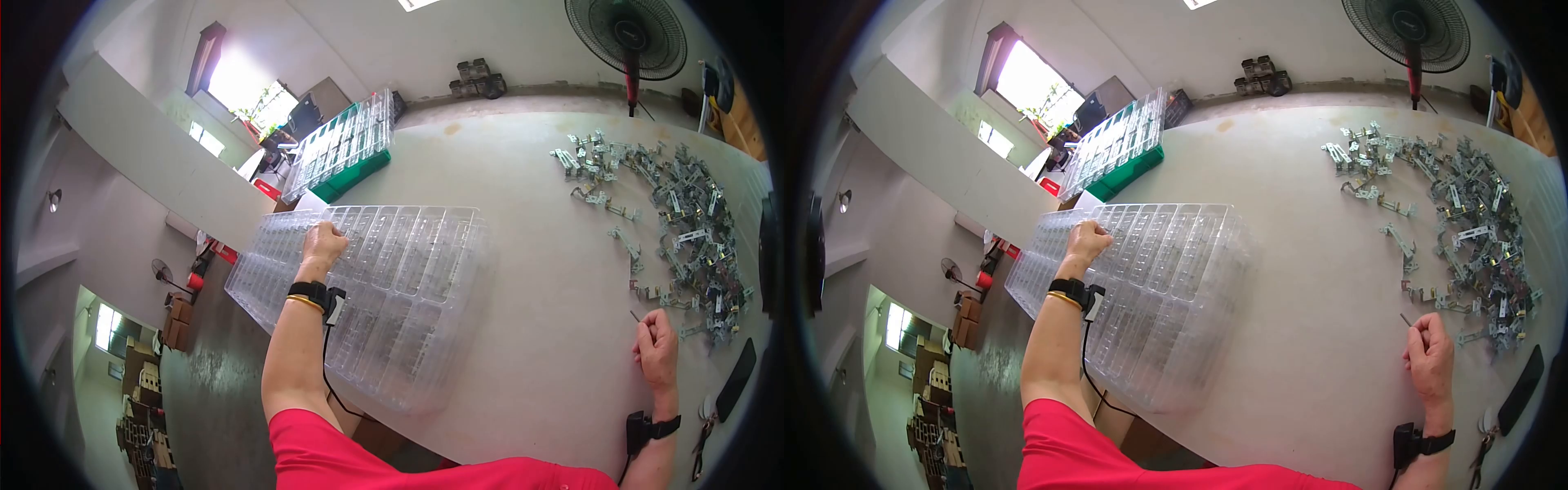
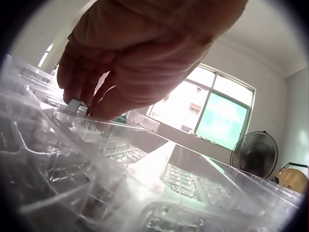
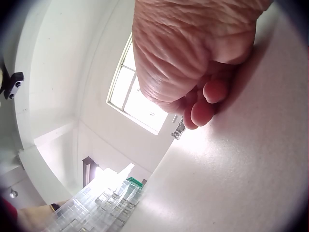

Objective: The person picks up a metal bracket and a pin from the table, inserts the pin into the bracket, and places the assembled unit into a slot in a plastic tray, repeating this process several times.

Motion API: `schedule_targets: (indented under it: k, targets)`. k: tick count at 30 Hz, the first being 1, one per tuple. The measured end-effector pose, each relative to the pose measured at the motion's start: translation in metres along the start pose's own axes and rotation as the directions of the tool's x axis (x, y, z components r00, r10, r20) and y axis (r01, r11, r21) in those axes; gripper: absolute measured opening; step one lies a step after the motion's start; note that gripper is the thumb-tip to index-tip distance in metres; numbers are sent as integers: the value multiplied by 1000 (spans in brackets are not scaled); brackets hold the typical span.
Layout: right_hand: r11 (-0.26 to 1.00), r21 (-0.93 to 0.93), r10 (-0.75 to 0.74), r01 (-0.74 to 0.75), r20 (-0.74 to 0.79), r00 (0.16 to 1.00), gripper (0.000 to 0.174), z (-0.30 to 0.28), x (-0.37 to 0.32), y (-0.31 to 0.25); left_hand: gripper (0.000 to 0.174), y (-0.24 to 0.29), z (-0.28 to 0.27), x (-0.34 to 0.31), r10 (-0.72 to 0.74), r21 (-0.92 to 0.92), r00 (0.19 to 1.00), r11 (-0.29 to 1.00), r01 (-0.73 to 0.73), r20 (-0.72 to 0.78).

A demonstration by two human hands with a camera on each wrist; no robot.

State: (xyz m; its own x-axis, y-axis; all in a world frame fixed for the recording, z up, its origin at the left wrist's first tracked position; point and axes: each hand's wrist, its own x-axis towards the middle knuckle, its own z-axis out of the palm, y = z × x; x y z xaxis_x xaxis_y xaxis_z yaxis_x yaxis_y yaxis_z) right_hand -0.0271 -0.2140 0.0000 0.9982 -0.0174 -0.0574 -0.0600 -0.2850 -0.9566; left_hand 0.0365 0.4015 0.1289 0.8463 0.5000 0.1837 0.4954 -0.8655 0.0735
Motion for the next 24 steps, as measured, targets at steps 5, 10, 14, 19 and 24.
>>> schedule_targets:
  k: [5,10,14,19,24]
  targets:
    - [1000,-2,-19,19,-49,999,10,0,-1,5,27,-9,5,7,29,37,999,999,-28,-22]
    - [1000,-9,-19,19,-14,1000,14,-5,-2,1,30,36,-28,-14,231,-37,969,971,-235,-89]
    - [999,42,-22,22,2,1000,14,-7,-3,-3,26,130,-75,-67,350,-168,935,919,-355,-62]
    - [999,55,-2,1,19,1000,14,-10,-4,-6,14,226,-118,-138,665,-358,745,685,-635,-49]
    - [986,167,-12,11,5,1000,13,-9,-1,4,21,326,-158,-214,878,-383,479,440,-813,-9]
